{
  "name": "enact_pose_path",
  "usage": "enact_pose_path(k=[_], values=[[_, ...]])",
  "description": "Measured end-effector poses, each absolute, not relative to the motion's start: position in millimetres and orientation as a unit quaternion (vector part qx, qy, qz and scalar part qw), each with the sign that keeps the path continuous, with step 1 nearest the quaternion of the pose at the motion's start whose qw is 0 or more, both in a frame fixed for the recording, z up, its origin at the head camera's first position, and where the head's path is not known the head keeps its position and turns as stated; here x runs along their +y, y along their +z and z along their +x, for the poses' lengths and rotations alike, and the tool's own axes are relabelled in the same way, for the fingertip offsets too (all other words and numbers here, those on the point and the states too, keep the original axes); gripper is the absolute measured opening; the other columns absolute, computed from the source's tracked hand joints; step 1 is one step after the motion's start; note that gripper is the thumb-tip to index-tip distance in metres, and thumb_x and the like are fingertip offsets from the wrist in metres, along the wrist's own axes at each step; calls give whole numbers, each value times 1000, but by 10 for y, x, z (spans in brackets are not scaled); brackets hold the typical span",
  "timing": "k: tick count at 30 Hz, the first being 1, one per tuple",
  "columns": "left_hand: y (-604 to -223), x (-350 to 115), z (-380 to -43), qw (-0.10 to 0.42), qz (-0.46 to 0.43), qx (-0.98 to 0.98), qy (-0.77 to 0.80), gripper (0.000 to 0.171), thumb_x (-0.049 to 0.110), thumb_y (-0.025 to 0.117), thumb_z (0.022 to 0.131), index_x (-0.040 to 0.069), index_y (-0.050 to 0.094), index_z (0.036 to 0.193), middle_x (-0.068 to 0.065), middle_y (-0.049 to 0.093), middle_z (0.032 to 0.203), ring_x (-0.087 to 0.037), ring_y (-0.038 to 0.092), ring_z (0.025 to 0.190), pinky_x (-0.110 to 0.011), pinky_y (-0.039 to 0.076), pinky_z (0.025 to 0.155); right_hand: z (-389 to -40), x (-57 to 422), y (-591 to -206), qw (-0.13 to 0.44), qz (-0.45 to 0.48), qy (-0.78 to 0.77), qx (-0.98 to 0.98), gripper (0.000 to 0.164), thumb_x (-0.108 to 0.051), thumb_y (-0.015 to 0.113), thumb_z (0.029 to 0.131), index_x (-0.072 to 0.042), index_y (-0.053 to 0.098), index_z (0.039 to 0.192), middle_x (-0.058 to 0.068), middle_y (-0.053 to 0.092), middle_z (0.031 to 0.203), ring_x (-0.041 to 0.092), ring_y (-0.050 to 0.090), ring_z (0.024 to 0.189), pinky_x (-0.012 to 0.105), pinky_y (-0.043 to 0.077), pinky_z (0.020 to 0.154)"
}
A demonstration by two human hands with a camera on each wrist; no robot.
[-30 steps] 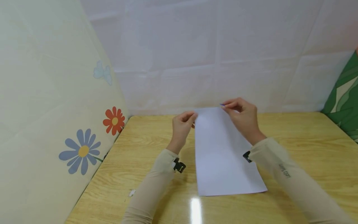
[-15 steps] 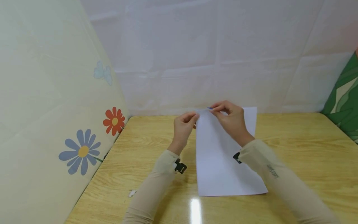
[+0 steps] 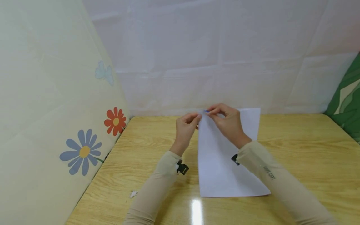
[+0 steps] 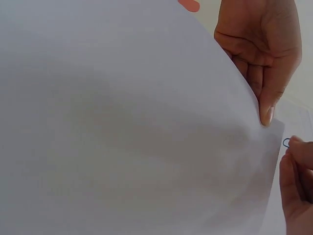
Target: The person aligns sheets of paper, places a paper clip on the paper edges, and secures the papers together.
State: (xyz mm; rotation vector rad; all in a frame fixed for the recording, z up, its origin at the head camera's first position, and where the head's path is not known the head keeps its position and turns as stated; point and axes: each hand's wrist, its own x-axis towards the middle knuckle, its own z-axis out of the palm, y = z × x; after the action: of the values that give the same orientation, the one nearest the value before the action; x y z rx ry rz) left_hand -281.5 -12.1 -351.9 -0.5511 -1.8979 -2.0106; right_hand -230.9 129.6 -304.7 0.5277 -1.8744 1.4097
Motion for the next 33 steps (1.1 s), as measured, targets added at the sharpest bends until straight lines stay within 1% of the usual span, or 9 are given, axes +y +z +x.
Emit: enact_pose_path(k=[3,7,12,17,20,22,25,29,33], values=[[-3520,-116,-2816,162,-193,-670,-698,15,-1,69,86,-13,69,94,-24,69,87,-7,59,63,-45,54,57,-2402,1319,-3133,364,207,546,-725,9,19,70,75,12,65,73,24,69,87,6,63,81,11,50,75],[-3516,-110,-2816,160,-190,-675,-695,14,0,69,86,-12,70,95,-23,70,89,-6,60,64,-50,54,60,-2529,1360,-3245,366,211,545,-724,10,14,73,76,7,67,73,19,71,88,9,64,82,12,50,75],[-3507,-102,-2808,158,-196,-681,-688,15,1,69,87,-10,70,96,-23,70,91,-5,60,65,-59,51,63,-2567,1383,-3276,367,224,541,-723,10,7,75,78,2,69,73,13,72,88,13,66,82,14,51,75],[-3502,-109,-2794,163,-210,-685,-679,15,2,69,87,-9,71,97,-22,71,91,-5,61,66,-60,51,64,-2568,1380,-3272,364,231,533,-728,9,5,75,79,0,69,74,10,72,88,18,67,80,14,51,74],[-3503,-110,-2787,170,-218,-688,-671,14,2,69,88,-9,71,97,-21,71,91,-6,61,66,-57,53,62,-2560,1385,-3260,362,236,525,-733,8,3,75,80,0,69,74,10,72,88,21,68,81,14,51,74],[-3503,-109,-2780,173,-220,-690,-667,14,3,69,87,-8,72,96,-21,71,91,-7,61,66,-52,54,61,-2553,1395,-3250,361,242,518,-737,9,3,75,80,-1,69,74,10,72,88,22,68,81,14,50,75],[-3504,-106,-2774,175,-219,-693,-664,14,3,69,87,-8,72,96,-21,71,91,-6,61,66,-39,56,58,-2555,1418,-3236,364,251,500,-744,10,4,75,79,-2,69,74,9,72,87,21,66,82,14,49,76],[-3510,-98,-2772,176,-217,-693,-664,13,2,69,87,-8,72,95,-22,71,91,-5,60,65,-24,53,56,-2567,1448,-3199,363,261,476,-758,14,7,76,76,-3,67,73,9,72,85,19,61,82,18,47,74],[-3513,-90,-2761,179,-219,-697,-659,13,1,69,87,-9,71,95,-21,71,91,-5,60,65,-22,53,58,-2576,1467,-3165,355,263,455,-773,15,8,75,77,-3,66,75,9,71,86,20,60,82,23,47,73]])
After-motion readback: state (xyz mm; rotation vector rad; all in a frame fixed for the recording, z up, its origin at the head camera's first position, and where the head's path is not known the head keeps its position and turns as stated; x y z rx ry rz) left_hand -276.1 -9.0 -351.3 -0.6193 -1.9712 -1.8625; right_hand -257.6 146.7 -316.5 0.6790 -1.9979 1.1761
